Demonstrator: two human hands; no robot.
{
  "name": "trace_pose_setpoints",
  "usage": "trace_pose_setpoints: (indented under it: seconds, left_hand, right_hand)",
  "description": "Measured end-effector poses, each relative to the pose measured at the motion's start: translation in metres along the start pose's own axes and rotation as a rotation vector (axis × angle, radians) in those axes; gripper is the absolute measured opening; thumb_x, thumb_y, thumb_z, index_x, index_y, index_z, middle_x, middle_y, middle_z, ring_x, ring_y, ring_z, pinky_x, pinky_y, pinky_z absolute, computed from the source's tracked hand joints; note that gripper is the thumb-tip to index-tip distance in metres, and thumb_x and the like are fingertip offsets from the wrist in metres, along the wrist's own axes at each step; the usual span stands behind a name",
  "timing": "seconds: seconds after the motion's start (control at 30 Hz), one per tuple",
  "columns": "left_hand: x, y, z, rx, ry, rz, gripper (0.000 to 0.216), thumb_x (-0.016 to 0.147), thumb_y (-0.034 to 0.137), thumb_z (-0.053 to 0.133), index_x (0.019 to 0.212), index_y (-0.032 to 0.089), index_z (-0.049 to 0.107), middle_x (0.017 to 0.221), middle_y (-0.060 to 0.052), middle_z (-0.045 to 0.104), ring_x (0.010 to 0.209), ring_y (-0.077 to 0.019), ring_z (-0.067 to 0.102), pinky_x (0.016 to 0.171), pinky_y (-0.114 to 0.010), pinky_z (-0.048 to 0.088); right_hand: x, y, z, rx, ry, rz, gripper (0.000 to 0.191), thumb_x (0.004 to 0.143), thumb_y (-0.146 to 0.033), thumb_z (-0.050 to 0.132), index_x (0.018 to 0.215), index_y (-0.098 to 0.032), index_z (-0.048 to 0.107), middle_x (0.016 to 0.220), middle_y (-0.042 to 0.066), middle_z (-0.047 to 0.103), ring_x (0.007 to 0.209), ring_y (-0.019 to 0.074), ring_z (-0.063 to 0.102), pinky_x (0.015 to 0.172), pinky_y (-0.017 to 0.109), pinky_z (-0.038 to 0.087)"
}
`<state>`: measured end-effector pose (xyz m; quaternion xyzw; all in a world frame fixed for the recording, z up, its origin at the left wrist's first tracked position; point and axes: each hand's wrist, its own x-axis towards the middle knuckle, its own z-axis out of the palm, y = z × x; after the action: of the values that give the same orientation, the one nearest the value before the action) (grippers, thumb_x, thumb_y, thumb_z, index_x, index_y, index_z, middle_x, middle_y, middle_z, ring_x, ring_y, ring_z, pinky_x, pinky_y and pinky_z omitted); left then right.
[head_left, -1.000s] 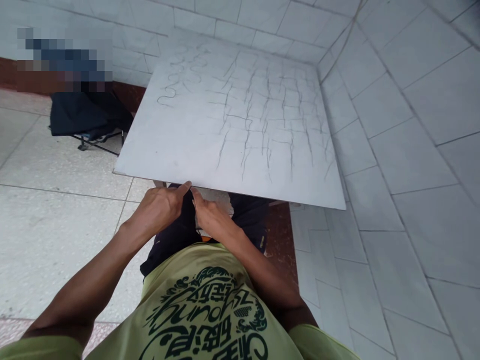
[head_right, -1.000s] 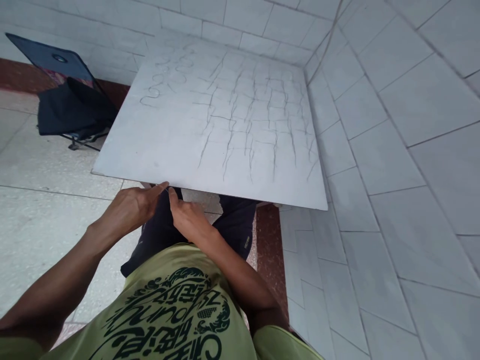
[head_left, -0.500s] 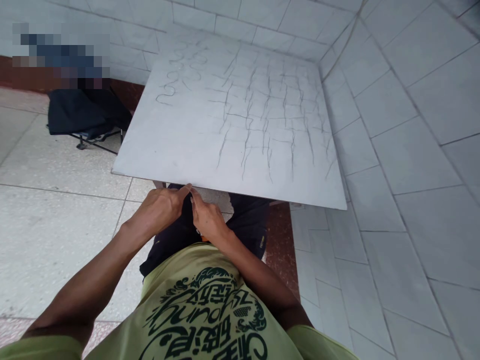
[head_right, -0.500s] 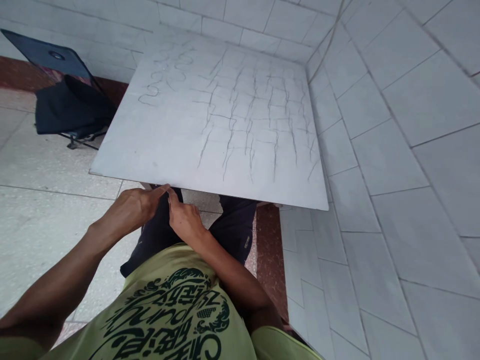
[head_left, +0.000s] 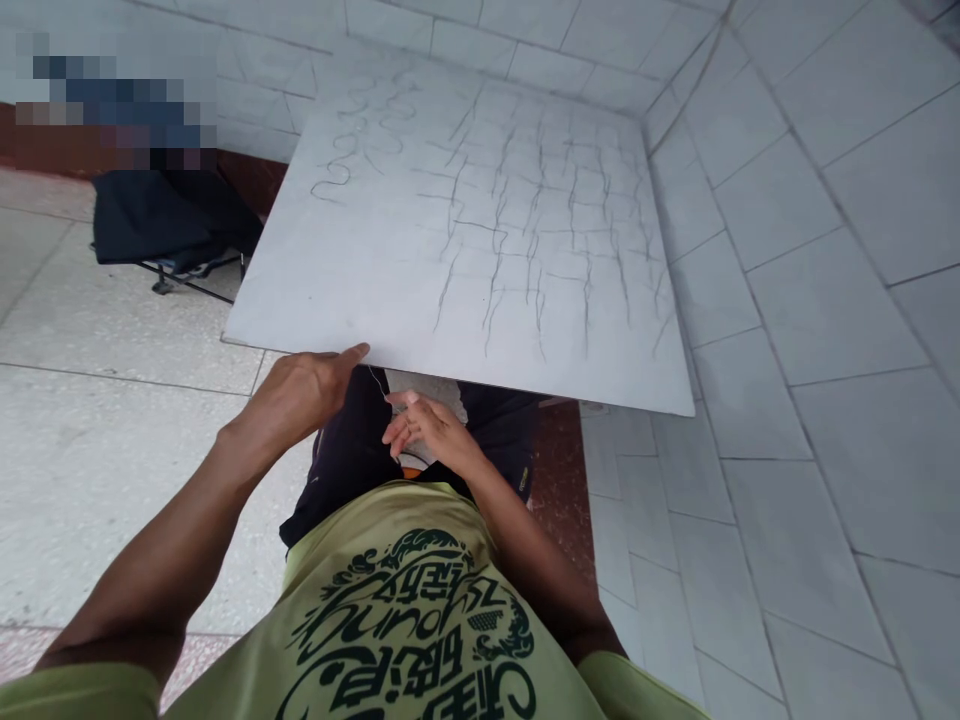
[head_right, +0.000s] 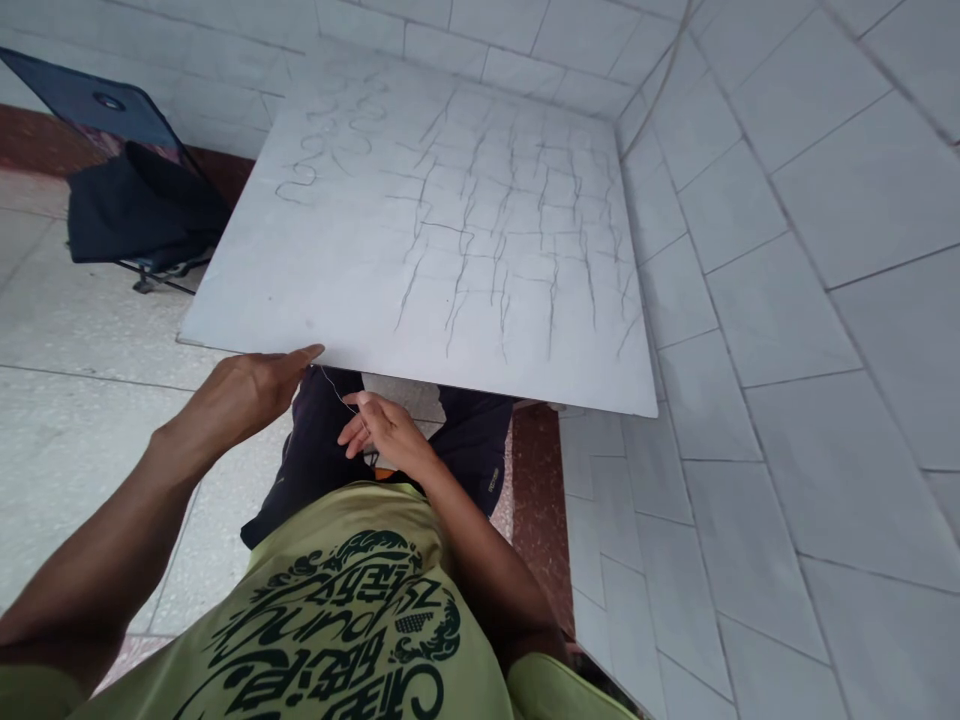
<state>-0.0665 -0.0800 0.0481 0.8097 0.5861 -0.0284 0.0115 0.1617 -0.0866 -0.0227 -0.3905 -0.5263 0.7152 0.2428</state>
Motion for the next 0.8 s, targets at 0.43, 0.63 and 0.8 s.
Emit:
trace_pose_setpoints:
  seconds: [0.43, 0.63, 0.8]
  left_hand:
    - [0.012, -0.007, -0.012, 0.010, 0.014, -0.036, 0.049, 0.104, 0.028, 0.040, 0.148, 0.021, 0.058, 0.089, -0.010, 0.079, 0.076, -0.0244, 0.074, 0.066, -0.030, 0.048]
    - [0.014, -0.006, -0.009, 0.051, 0.006, -0.003, 0.048, 0.105, 0.027, 0.038, 0.149, 0.021, 0.058, 0.086, -0.010, 0.078, 0.075, -0.0253, 0.074, 0.064, -0.031, 0.047]
    - [0.014, -0.006, -0.003, -0.028, 0.023, -0.046, 0.048, 0.104, 0.028, 0.040, 0.147, 0.019, 0.059, 0.093, -0.014, 0.079, 0.080, -0.0286, 0.075, 0.071, -0.036, 0.053]
  right_hand:
    - [-0.017, -0.006, 0.002, -0.292, -0.029, -0.134, 0.035, 0.108, -0.039, 0.041, 0.121, -0.019, 0.067, 0.070, -0.003, 0.069, 0.055, 0.0095, 0.063, 0.061, 0.021, 0.049]
    - [-0.023, -0.010, 0.005, -0.669, 0.043, -0.231, 0.028, 0.108, -0.027, 0.042, 0.106, -0.018, 0.068, 0.072, -0.003, 0.069, 0.064, 0.0102, 0.063, 0.073, 0.023, 0.047]
    - [-0.021, -0.009, 0.011, -0.782, 0.138, -0.201, 0.039, 0.109, -0.030, 0.043, 0.076, -0.020, 0.061, 0.064, -0.001, 0.066, 0.063, 0.0124, 0.062, 0.077, 0.025, 0.046]
